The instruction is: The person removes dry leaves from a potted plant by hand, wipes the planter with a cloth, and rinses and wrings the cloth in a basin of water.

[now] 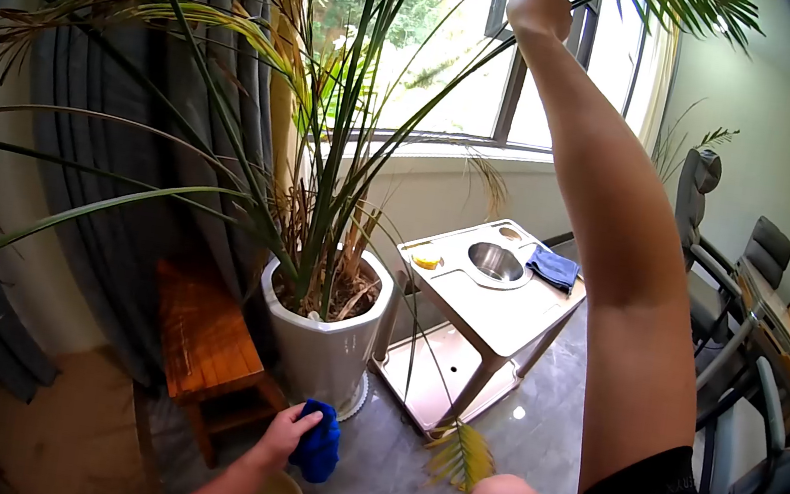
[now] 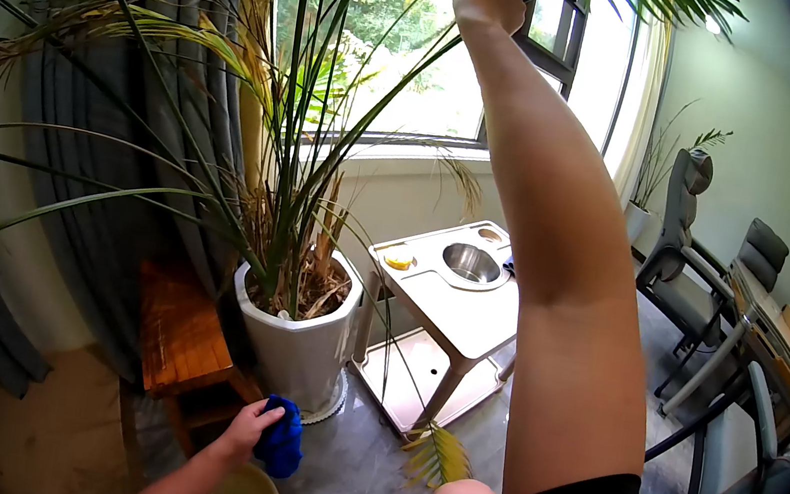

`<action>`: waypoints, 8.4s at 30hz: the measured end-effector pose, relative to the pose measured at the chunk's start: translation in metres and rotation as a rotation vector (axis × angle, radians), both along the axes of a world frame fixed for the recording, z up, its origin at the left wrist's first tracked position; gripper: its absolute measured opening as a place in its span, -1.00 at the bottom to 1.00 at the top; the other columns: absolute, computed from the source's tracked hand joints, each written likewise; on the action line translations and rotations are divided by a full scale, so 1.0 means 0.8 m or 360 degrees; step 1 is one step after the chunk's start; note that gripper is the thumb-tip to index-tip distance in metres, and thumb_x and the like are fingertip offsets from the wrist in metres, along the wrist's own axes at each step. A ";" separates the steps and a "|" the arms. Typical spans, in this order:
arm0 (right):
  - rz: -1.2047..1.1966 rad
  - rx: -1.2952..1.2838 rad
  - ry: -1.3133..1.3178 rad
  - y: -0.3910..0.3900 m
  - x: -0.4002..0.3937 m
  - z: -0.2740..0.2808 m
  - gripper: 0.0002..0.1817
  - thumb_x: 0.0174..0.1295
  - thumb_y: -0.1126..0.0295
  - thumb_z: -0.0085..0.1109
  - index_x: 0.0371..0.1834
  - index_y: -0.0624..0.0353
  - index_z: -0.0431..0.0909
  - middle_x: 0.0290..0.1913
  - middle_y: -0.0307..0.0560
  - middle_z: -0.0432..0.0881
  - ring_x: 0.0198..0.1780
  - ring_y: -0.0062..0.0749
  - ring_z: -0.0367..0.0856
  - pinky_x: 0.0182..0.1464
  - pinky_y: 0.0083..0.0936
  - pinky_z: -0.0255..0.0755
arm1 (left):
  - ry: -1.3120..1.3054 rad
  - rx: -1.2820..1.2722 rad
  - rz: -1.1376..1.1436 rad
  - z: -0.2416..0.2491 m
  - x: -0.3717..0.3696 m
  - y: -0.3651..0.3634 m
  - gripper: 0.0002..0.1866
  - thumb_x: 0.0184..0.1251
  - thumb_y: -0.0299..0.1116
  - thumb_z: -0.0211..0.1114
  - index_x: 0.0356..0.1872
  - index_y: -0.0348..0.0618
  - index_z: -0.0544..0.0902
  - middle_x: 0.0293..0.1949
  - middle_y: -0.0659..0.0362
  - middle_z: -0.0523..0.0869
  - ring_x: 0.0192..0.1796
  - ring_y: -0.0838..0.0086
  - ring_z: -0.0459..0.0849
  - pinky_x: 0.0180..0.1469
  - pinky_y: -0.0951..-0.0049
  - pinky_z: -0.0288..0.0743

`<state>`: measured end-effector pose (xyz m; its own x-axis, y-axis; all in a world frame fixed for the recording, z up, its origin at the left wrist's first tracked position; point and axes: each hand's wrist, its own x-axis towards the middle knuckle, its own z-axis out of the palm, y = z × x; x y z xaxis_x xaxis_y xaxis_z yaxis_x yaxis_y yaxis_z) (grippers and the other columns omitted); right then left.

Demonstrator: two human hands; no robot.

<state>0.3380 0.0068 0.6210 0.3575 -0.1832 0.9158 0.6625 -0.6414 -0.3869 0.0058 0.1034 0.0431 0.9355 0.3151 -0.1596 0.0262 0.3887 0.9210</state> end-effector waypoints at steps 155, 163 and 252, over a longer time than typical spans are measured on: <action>0.2451 0.0403 0.2537 0.253 -0.249 -0.726 -0.56 0.50 0.22 0.06 0.37 0.11 0.45 0.16 -0.06 0.65 0.15 -0.32 0.65 0.20 -0.37 0.53 | -0.0385 -0.0279 0.1142 -0.024 -0.115 0.242 -0.40 0.61 -0.39 -0.10 0.63 -0.17 0.15 0.50 0.07 0.43 0.45 0.34 0.48 0.47 0.32 0.35; 0.2545 0.0472 0.2518 0.268 -0.285 -0.733 -0.63 0.51 0.29 0.08 0.31 0.11 0.49 0.05 -0.07 0.65 0.02 -0.37 0.64 0.08 -0.40 0.55 | -0.0235 -0.0198 0.1209 0.001 -0.151 0.234 -0.45 0.63 -0.37 -0.14 0.59 -0.15 0.22 0.47 0.09 0.47 0.42 0.35 0.51 0.44 0.30 0.41; 0.1422 -0.0585 -0.0035 0.027 -0.094 -0.847 -0.53 0.28 0.20 0.27 0.27 0.01 0.64 0.56 0.31 0.16 0.60 0.40 0.06 0.56 0.31 -0.13 | -0.0479 0.0439 0.0730 -0.097 0.157 -0.009 -0.51 0.58 -0.30 0.26 0.41 -0.29 0.49 0.18 0.13 0.67 0.20 0.48 0.61 0.23 0.41 0.51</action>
